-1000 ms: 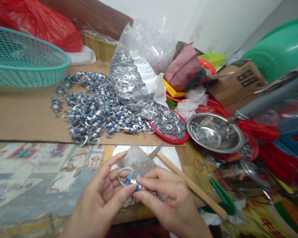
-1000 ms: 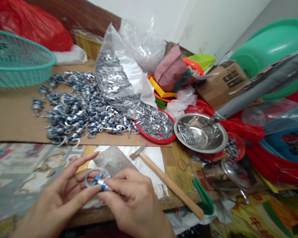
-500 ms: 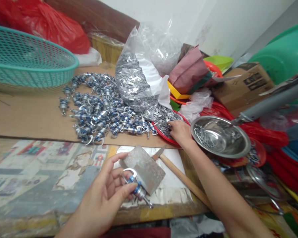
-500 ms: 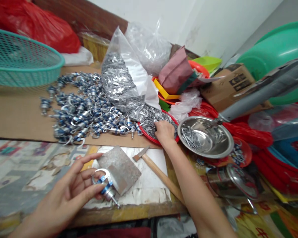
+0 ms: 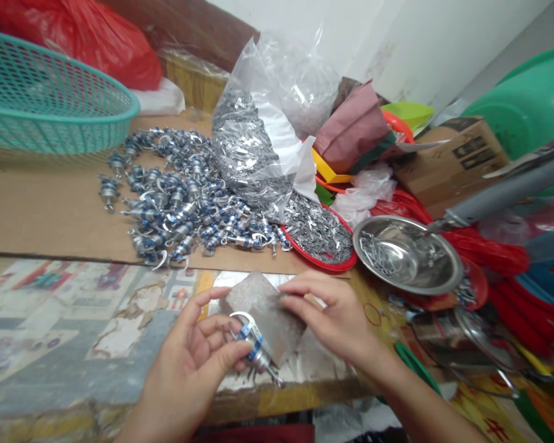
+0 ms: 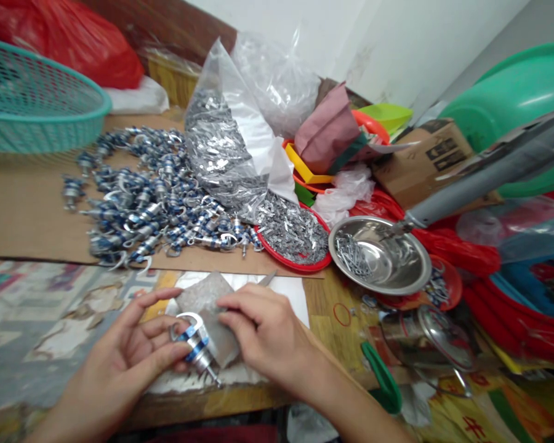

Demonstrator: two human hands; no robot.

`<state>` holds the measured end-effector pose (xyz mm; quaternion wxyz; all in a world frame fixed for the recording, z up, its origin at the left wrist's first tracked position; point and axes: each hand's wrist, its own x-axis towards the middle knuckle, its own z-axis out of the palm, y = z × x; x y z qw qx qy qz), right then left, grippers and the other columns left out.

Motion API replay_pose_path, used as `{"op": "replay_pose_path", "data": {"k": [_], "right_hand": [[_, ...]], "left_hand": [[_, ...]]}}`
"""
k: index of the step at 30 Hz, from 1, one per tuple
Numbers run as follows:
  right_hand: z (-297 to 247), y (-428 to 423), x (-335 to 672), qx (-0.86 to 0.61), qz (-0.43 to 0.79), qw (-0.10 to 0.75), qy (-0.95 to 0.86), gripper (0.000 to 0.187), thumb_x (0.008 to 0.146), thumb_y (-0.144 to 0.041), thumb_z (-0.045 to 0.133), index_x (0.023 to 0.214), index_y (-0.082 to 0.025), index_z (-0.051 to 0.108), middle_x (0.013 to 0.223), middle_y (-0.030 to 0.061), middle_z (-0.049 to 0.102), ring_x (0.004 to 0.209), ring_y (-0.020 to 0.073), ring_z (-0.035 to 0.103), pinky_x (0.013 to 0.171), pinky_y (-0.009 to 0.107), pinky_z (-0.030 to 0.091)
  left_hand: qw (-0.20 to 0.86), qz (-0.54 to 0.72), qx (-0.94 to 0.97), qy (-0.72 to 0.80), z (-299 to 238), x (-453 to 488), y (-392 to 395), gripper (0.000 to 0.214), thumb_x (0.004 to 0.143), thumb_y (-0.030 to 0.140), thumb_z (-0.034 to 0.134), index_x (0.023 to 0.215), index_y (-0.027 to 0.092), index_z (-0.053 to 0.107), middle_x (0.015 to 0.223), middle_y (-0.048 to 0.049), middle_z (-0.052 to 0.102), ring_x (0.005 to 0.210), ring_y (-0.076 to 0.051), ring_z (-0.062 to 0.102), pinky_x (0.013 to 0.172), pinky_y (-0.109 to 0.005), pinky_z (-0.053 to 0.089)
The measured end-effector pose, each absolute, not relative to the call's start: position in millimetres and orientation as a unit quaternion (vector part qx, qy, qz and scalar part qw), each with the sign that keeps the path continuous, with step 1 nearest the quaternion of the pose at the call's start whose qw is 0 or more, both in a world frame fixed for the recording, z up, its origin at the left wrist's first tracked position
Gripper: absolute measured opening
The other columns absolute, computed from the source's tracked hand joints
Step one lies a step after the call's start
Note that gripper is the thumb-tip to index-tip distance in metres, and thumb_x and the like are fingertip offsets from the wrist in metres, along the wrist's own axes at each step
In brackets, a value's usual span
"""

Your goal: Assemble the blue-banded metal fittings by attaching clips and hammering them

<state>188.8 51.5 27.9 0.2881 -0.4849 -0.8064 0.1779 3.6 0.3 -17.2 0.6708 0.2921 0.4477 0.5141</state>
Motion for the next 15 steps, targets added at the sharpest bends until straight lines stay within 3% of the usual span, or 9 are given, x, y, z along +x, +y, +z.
{"op": "replay_pose_path", "data": {"k": [3,9,15], "right_hand": [[34.1,25.9,170.9,-0.41,0.241,0.267,-0.838,0.011,0.083,-0.013,0.057,0.086,-0.014,0.068,0.075,0.0035,0.068,0.07,0.0129,0.061,0.065,0.022,0.046],[43.3,35.0,174.9,-0.432,0.317,0.157,-0.83,0.014,0.085,-0.024,0.059,0.075,-0.018,0.066,0.068,-0.0031,0.064,0.063,0.0083,0.058,0.06,0.018,0.039],[30.5,39.3,164.7,-0.406,0.294,0.192,-0.844,0.011,0.083,-0.021,0.061,0.086,-0.018,0.071,0.073,0.0011,0.065,0.069,0.0117,0.058,0.063,0.02,0.041]], "left_hand": [[0.667,0.52,0.297,0.444,-22.9,2.4,1.7,0.063,0.062,0.017,0.076,0.113,0.022,0.04,0.067,0.0038,0.066,0.056,-0.013,0.062,0.048,-0.021,0.054],[0.666,0.525,0.294,0.44,-26.1,4.1,2.3,0.062,0.063,0.016,0.076,0.113,0.023,0.041,0.068,0.0038,0.066,0.054,-0.011,0.061,0.047,-0.019,0.052],[0.67,0.527,0.296,0.431,-24.9,3.2,2.3,0.062,0.064,0.016,0.075,0.115,0.022,0.039,0.067,0.0035,0.067,0.054,-0.011,0.061,0.048,-0.019,0.052]]}}
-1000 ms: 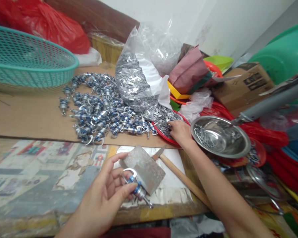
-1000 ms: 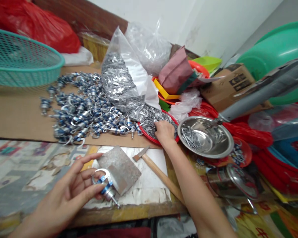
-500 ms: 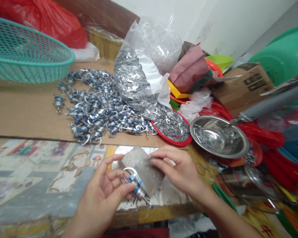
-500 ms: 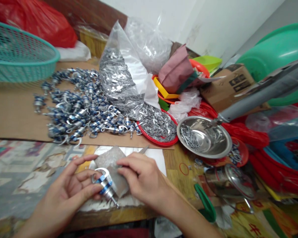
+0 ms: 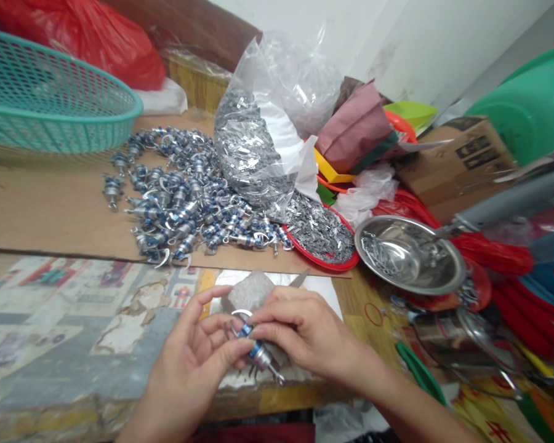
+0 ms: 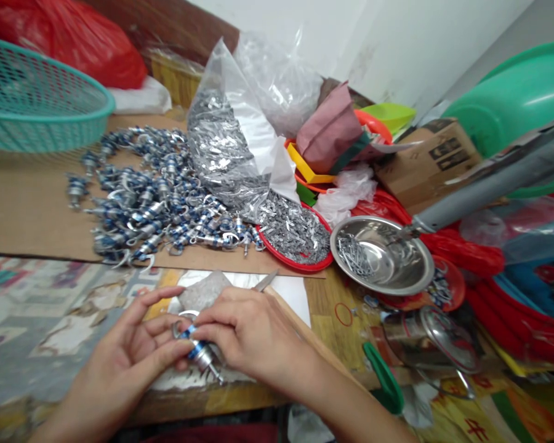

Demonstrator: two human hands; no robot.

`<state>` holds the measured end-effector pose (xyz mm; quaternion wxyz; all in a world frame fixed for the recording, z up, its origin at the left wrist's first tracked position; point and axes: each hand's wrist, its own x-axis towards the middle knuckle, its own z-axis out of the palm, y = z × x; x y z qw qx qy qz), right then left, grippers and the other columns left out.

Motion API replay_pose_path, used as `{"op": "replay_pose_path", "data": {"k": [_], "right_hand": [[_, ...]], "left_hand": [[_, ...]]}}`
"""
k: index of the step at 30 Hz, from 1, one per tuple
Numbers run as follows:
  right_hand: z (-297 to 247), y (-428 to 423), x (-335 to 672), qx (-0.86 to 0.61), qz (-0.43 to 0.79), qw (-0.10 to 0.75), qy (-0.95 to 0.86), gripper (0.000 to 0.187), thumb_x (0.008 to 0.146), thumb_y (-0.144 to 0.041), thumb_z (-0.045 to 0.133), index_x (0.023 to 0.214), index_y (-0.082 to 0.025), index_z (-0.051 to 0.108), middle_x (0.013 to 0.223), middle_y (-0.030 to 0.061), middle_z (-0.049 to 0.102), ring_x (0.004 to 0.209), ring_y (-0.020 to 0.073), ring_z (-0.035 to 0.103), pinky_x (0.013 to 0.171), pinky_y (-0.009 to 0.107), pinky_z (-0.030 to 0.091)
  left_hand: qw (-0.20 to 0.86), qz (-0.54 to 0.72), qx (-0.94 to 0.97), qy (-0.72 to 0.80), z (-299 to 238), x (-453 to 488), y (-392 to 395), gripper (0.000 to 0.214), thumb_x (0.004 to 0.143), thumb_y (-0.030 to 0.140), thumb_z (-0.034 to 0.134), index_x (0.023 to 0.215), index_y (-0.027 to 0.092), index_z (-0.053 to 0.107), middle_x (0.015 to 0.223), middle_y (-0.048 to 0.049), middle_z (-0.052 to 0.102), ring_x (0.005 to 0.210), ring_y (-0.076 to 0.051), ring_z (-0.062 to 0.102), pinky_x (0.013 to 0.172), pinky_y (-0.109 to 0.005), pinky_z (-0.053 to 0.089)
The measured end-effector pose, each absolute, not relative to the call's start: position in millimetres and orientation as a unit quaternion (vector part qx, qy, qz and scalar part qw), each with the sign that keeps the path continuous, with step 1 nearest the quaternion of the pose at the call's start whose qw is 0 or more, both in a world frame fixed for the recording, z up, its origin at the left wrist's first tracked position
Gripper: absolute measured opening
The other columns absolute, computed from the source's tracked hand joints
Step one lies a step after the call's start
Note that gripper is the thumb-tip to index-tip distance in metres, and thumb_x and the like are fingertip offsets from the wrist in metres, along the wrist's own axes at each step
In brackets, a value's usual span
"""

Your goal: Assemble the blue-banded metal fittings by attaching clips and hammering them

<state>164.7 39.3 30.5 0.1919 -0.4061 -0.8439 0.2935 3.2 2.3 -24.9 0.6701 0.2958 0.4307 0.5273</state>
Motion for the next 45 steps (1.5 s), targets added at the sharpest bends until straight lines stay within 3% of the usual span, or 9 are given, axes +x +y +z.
{"op": "replay_pose_path", "data": {"k": [10,14,16,20,23,28,33,40,45], "right_hand": [[23.3,29.9,182.0,-0.502,0.21,0.365,-0.755,0.011,0.084,-0.018,0.056,0.091,-0.018,0.066,0.081,0.0031,0.065,0.075,0.0141,0.061,0.067,0.023,0.047],[7.5,23.9,228.0,-0.617,0.117,0.17,-0.76,0.029,0.08,-0.027,0.061,0.107,-0.018,0.058,0.091,0.0071,0.063,0.083,0.0226,0.061,0.071,0.035,0.048],[-2.1,19.7,242.1,-0.629,0.128,0.094,-0.761,0.024,0.083,-0.029,0.057,0.105,-0.018,0.058,0.091,0.0073,0.063,0.083,0.0238,0.061,0.071,0.037,0.049],[0.2,10.8,242.1,-0.621,0.109,0.187,-0.754,0.015,0.088,-0.027,0.051,0.099,-0.019,0.057,0.088,0.0058,0.061,0.079,0.0186,0.061,0.068,0.029,0.05],[22.1,0.9,228.6,-0.533,0.062,0.261,-0.802,0.025,0.088,-0.018,0.052,0.113,-0.018,0.053,0.102,0.0081,0.061,0.093,0.0167,0.06,0.08,0.025,0.049],[50.4,-15.6,211.1,-0.413,0.04,0.258,-0.873,0.053,0.083,-0.003,0.051,0.132,-0.019,0.04,0.117,0.007,0.06,0.106,0.0135,0.057,0.089,0.019,0.046],[48.4,-17.4,204.0,-0.417,0.075,0.162,-0.891,0.056,0.081,0.0,0.039,0.134,-0.02,0.041,0.111,0.0074,0.064,0.095,0.0163,0.063,0.079,0.025,0.054],[33.7,-21.6,206.6,-0.446,0.126,0.222,-0.858,0.052,0.084,-0.005,0.044,0.133,-0.022,0.044,0.109,0.0075,0.066,0.094,0.0171,0.065,0.077,0.025,0.055],[3.1,4.7,229.7,-0.584,0.129,0.248,-0.763,0.035,0.088,-0.024,0.05,0.122,-0.016,0.056,0.108,0.0103,0.067,0.096,0.0207,0.064,0.079,0.032,0.054]], "left_hand": [[0.664,0.535,0.287,0.437,-25.5,4.8,0.5,0.062,0.062,0.016,0.076,0.113,0.021,0.042,0.066,0.0042,0.066,0.051,-0.011,0.061,0.045,-0.017,0.05],[0.661,0.534,0.287,0.442,-23.8,5.0,1.3,0.061,0.062,0.017,0.075,0.113,0.021,0.042,0.066,0.0042,0.065,0.052,-0.011,0.061,0.044,-0.018,0.051],[0.662,0.529,0.285,0.448,-21.9,4.4,2.4,0.062,0.061,0.017,0.075,0.113,0.02,0.042,0.066,0.0041,0.065,0.051,-0.011,0.061,0.045,-0.02,0.052],[0.66,0.52,0.298,0.452,-20.3,3.2,3.2,0.064,0.061,0.018,0.076,0.114,0.019,0.041,0.067,0.0029,0.066,0.054,-0.012,0.062,0.045,-0.019,0.052],[0.658,0.518,0.307,0.453,-20.9,3.2,2.2,0.063,0.062,0.019,0.077,0.114,0.02,0.042,0.068,0.0022,0.067,0.055,-0.013,0.064,0.047,-0.02,0.054],[0.649,0.528,0.302,0.457,-19.4,4.0,1.8,0.064,0.06,0.019,0.078,0.113,0.019,0.043,0.065,0.0029,0.068,0.051,-0.012,0.063,0.046,-0.02,0.053],[0.654,0.517,0.303,0.461,-14.1,4.2,1.4,0.063,0.061,0.02,0.077,0.114,0.02,0.042,0.064,0.0047,0.066,0.053,-0.012,0.064,0.049,-0.02,0.054],[0.649,0.532,0.297,0.456,-18.9,5.9,-3.2,0.07,0.062,0.024,0.078,0.121,0.022,0.04,0.066,0.0043,0.067,0.055,-0.014,0.066,0.05,-0.021,0.055],[0.585,0.484,0.382,0.527,-27.3,1.6,-5.8,0.028,0.067,0.035,0.073,0.091,0.021,0.07,0.069,-0.0024,0.072,0.063,-0.019,0.069,0.062,-0.029,0.057]]}}
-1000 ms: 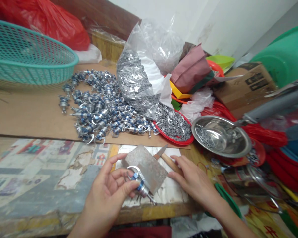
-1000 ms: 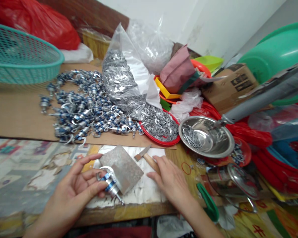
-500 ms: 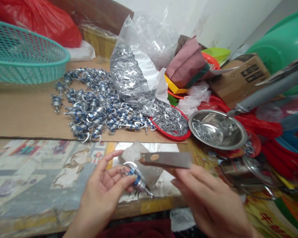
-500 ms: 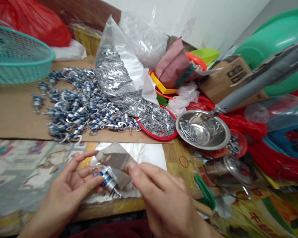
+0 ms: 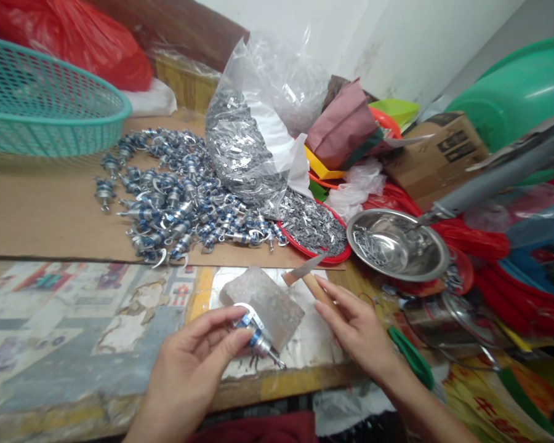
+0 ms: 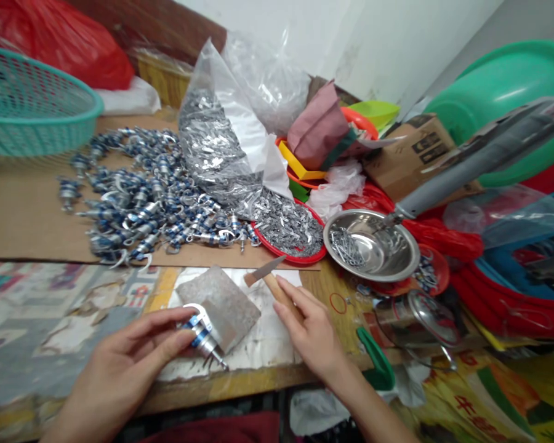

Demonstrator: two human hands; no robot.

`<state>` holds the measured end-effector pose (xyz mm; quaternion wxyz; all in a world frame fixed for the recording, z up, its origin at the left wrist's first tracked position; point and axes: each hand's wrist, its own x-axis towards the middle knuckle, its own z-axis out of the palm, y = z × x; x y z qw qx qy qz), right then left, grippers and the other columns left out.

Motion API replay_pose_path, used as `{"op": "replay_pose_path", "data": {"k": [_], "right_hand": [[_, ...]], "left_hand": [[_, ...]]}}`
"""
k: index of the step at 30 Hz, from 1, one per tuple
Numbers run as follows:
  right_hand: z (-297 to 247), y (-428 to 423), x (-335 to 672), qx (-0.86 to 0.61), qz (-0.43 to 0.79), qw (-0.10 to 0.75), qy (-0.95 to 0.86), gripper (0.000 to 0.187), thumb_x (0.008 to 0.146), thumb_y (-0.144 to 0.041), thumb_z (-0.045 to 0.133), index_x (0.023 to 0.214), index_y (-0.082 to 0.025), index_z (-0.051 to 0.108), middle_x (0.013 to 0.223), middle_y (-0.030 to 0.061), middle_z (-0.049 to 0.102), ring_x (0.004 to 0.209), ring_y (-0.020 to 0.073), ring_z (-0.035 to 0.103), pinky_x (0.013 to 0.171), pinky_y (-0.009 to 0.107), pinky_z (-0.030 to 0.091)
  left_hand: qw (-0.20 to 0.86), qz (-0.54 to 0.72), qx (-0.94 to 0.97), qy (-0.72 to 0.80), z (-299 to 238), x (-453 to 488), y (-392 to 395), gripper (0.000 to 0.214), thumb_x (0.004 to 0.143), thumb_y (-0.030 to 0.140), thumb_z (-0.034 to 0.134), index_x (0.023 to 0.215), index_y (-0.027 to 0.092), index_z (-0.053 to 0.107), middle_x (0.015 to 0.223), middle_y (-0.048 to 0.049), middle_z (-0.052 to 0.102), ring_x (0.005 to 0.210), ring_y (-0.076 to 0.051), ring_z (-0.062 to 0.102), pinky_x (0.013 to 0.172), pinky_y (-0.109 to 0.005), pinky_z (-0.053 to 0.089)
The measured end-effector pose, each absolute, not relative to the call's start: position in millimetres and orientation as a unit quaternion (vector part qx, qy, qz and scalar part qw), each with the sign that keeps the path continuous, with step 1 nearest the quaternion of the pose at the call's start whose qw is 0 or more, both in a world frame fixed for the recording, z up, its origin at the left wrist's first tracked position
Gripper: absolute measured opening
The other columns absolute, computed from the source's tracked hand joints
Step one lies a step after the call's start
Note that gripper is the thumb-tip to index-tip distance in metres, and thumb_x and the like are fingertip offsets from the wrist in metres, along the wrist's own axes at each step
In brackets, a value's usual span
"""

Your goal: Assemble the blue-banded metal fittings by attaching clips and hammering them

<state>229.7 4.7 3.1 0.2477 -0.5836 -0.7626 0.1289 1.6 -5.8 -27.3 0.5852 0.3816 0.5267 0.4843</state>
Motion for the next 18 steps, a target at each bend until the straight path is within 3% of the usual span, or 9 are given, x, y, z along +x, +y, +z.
{"op": "replay_pose_path", "data": {"k": [2,5,10,14,18], "right_hand": [[-3.6,17.9,236.5,-0.598,0.137,0.193,-0.766,0.033,0.087,-0.026,0.052,0.118,-0.017,0.06,0.104,0.0083,0.069,0.092,0.0204,0.066,0.077,0.032,0.055],[-2.6,41.0,240.6,-0.593,0.124,0.166,-0.778,0.024,0.087,-0.028,0.054,0.105,-0.019,0.068,0.094,0.0052,0.071,0.084,0.0182,0.066,0.075,0.029,0.053],[6.4,104.6,249.1,-0.638,0.042,0.16,-0.752,0.022,0.089,-0.014,0.048,0.102,-0.014,0.066,0.107,0.0116,0.063,0.103,0.0213,0.058,0.093,0.036,0.043],[3.0,143.2,257.9,-0.648,0.049,0.123,-0.75,0.019,0.089,-0.027,0.054,0.103,-0.017,0.06,0.109,0.0067,0.061,0.096,0.0184,0.059,0.084,0.039,0.048],[2.1,149.2,265.0,-0.648,0.057,0.164,-0.742,0.019,0.089,-0.028,0.054,0.102,-0.016,0.061,0.106,0.0066,0.062,0.095,0.0185,0.06,0.085,0.04,0.048]], "left_hand": [[0.529,0.487,0.435,0.542,-26.9,-2.2,-5.1,0.013,0.066,0.032,0.073,0.075,0.024,0.074,0.079,-0.0037,0.071,0.077,-0.022,0.068,0.072,-0.03,0.054],[0.412,0.52,0.532,0.526,-22.2,-7.7,-2.3,0.006,0.069,0.025,0.07,0.068,0.028,0.075,0.091,-0.0035,0.063,0.093,-0.022,0.061,0.08,-0.027,0.048],[0.353,0.493,0.643,0.468,-10.9,-12.3,4.5,0.011,0.072,0.019,0.067,0.069,0.028,0.073,0.085,-0.0032,0.063,0.083,-0.019,0.062,0.075,-0.025,0.047],[0.358,0.483,0.648,0.467,-4.7,-14.0,6.9,0.01,0.07,0.019,0.068,0.065,0.027,0.072,0.074,-0.0024,0.065,0.073,-0.019,0.064,0.067,-0.024,0.049],[0.4,0.471,0.637,0.461,-1.8,-15.9,7.7,0.013,0.069,0.018,0.069,0.066,0.029,0.075,0.068,-0.0017,0.069,0.065,-0.018,0.066,0.061,-0.023,0.05]]}}
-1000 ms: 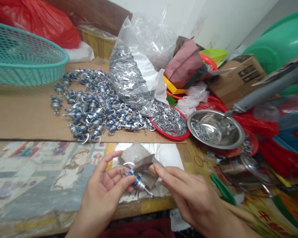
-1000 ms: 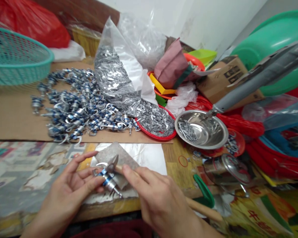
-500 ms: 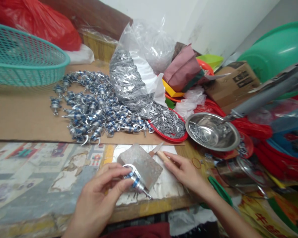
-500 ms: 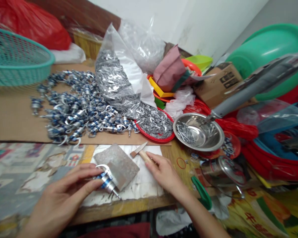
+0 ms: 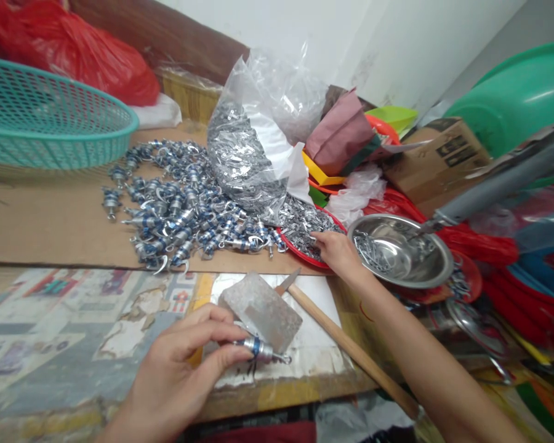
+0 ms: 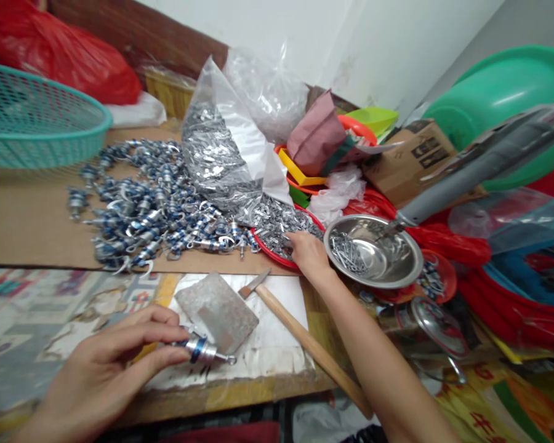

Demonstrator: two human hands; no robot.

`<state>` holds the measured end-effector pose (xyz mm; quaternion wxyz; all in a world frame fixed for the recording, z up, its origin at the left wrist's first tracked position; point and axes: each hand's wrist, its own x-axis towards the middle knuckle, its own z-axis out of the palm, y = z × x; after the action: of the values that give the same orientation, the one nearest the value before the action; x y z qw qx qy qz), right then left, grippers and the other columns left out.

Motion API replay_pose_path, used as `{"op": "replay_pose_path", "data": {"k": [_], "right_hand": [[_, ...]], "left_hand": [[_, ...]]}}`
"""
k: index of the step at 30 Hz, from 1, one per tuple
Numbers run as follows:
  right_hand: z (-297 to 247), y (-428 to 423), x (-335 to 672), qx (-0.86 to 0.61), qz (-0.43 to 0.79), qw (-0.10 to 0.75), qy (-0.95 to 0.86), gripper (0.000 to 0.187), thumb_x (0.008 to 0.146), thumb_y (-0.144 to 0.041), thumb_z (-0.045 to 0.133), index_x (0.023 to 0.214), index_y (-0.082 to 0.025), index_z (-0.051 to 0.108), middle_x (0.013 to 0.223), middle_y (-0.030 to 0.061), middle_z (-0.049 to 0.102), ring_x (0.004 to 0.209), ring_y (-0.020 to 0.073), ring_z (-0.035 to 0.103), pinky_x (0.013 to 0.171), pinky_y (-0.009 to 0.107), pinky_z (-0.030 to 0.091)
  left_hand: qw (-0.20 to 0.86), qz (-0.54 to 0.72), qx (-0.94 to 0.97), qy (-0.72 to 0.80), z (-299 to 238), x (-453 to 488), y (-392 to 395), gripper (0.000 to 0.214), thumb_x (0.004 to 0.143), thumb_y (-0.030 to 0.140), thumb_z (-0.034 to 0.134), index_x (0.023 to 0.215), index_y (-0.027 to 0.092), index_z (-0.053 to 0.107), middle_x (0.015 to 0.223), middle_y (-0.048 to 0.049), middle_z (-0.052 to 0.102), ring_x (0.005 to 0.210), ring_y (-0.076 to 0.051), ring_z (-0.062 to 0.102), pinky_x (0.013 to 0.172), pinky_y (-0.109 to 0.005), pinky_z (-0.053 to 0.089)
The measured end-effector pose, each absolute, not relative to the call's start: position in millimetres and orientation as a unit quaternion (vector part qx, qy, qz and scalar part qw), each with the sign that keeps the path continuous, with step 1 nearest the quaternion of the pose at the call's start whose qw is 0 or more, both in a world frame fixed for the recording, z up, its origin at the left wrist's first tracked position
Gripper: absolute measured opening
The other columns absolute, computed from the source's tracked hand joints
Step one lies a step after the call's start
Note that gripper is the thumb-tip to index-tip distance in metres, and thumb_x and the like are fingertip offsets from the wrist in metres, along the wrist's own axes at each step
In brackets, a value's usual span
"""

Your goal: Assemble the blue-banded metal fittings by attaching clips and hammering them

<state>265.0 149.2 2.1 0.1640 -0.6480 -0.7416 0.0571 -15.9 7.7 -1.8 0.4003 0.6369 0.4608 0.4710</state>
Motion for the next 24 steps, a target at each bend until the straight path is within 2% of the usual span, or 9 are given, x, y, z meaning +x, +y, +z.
{"op": "replay_pose_path", "data": {"k": [3,7,9,11,14,17,21,24], "right_hand": [[8.5,136.1,260.7,-0.645,0.073,0.238,-0.723,0.011,0.084,-0.021,0.058,0.085,-0.015,0.068,0.092,0.0077,0.068,0.091,0.02,0.063,0.086,0.037,0.047],[22.0,87.4,221.5,-0.618,0.143,0.324,-0.702,0.016,0.081,-0.027,0.059,0.083,-0.015,0.069,0.076,0.0043,0.072,0.069,0.0167,0.067,0.063,0.028,0.053],[27.0,55.9,193.1,-0.585,0.192,0.346,-0.708,0.012,0.078,-0.025,0.063,0.074,-0.017,0.07,0.068,0.0012,0.071,0.061,0.0135,0.065,0.056,0.023,0.052],[28.7,29.7,168.8,-0.485,0.295,0.391,-0.724,0.009,0.076,-0.018,0.065,0.068,-0.016,0.07,0.065,0.002,0.07,0.061,0.0131,0.064,0.059,0.024,0.052],[25.9,9.9,150.7,-0.409,0.353,0.435,-0.72,0.012,0.077,-0.011,0.063,0.071,-0.017,0.071,0.068,0.0036,0.07,0.066,0.0143,0.065,0.065,0.026,0.052],[21.8,8.3,150.2,-0.405,0.361,0.45,-0.709,0.013,0.076,-0.008,0.063,0.07,-0.017,0.071,0.066,0.0037,0.069,0.065,0.0153,0.064,0.064,0.027,0.053],[18.6,9.1,155.2,-0.372,0.353,0.462,-0.723,0.012,0.078,-0.01,0.062,0.072,-0.017,0.07,0.067,0.0046,0.069,0.067,0.016,0.065,0.065,0.028,0.054],[14.9,5.1,160.3,-0.343,0.301,0.458,-0.763,0.007,0.081,-0.014,0.062,0.085,-0.016,0.067,0.075,0.0069,0.07,0.074,0.0167,0.066,0.069,0.029,0.054]], "left_hand": [[0.4,0.48,0.632,0.458,-0.9,-15.5,8.2,0.013,0.067,0.019,0.07,0.067,0.03,0.076,0.068,-0.0018,0.072,0.063,-0.019,0.067,0.059,-0.023,0.051],[0.405,0.497,0.597,0.482,-3.1,-10.3,5.0,0.02,0.064,0.023,0.074,0.08,0.035,0.076,0.065,0.0021,0.072,0.061,-0.017,0.065,0.06,-0.021,0.05],[0.403,0.512,0.561,0.511,-4.9,-6.4,2.2,0.027,0.062,0.026,0.075,0.086,0.038,0.074,0.062,0.0054,0.07,0.058,-0.015,0.062,0.063,-0.021,0.048],[0.401,0.52,0.537,0.53,-6.4,-3.4,-0.2,0.029,0.061,0.027,0.075,0.087,0.04,0.073,0.062,0.0073,0.069,0.059,-0.014,0.061,0.066,-0.02,0.047],[0.39,0.527,0.537,0.531,-8.1,-3.2,-1.7,0.03,0.061,0.026,0.075,0.088,0.04,0.074,0.064,0.0066,0.07,0.061,-0.016,0.063,0.067,-0.021,0.048],[0.375,0.526,0.583,0.493,-7.9,-7.5,-1.0,0.032,0.064,0.022,0.073,0.091,0.038,0.074,0.066,0.0042,0.073,0.061,-0.016,0.065,0.064,-0.022,0.05],[0.373,0.504,0.642,0.441,-0.7,-10.9,1.4,0.028,0.069,0.015,0.067,0.084,0.037,0.076,0.068,0.001,0.074,0.061,-0.016,0.068,0.056,-0.018,0.05],[0.401,0.488,0.636,0.443,5.3,-11.2,2.3,0.024,0.071,0.017,0.065,0.079,0.036,0.077,0.064,0.0008,0.072,0.059,-0.015,0.067,0.054,-0.018,0.05]]}}
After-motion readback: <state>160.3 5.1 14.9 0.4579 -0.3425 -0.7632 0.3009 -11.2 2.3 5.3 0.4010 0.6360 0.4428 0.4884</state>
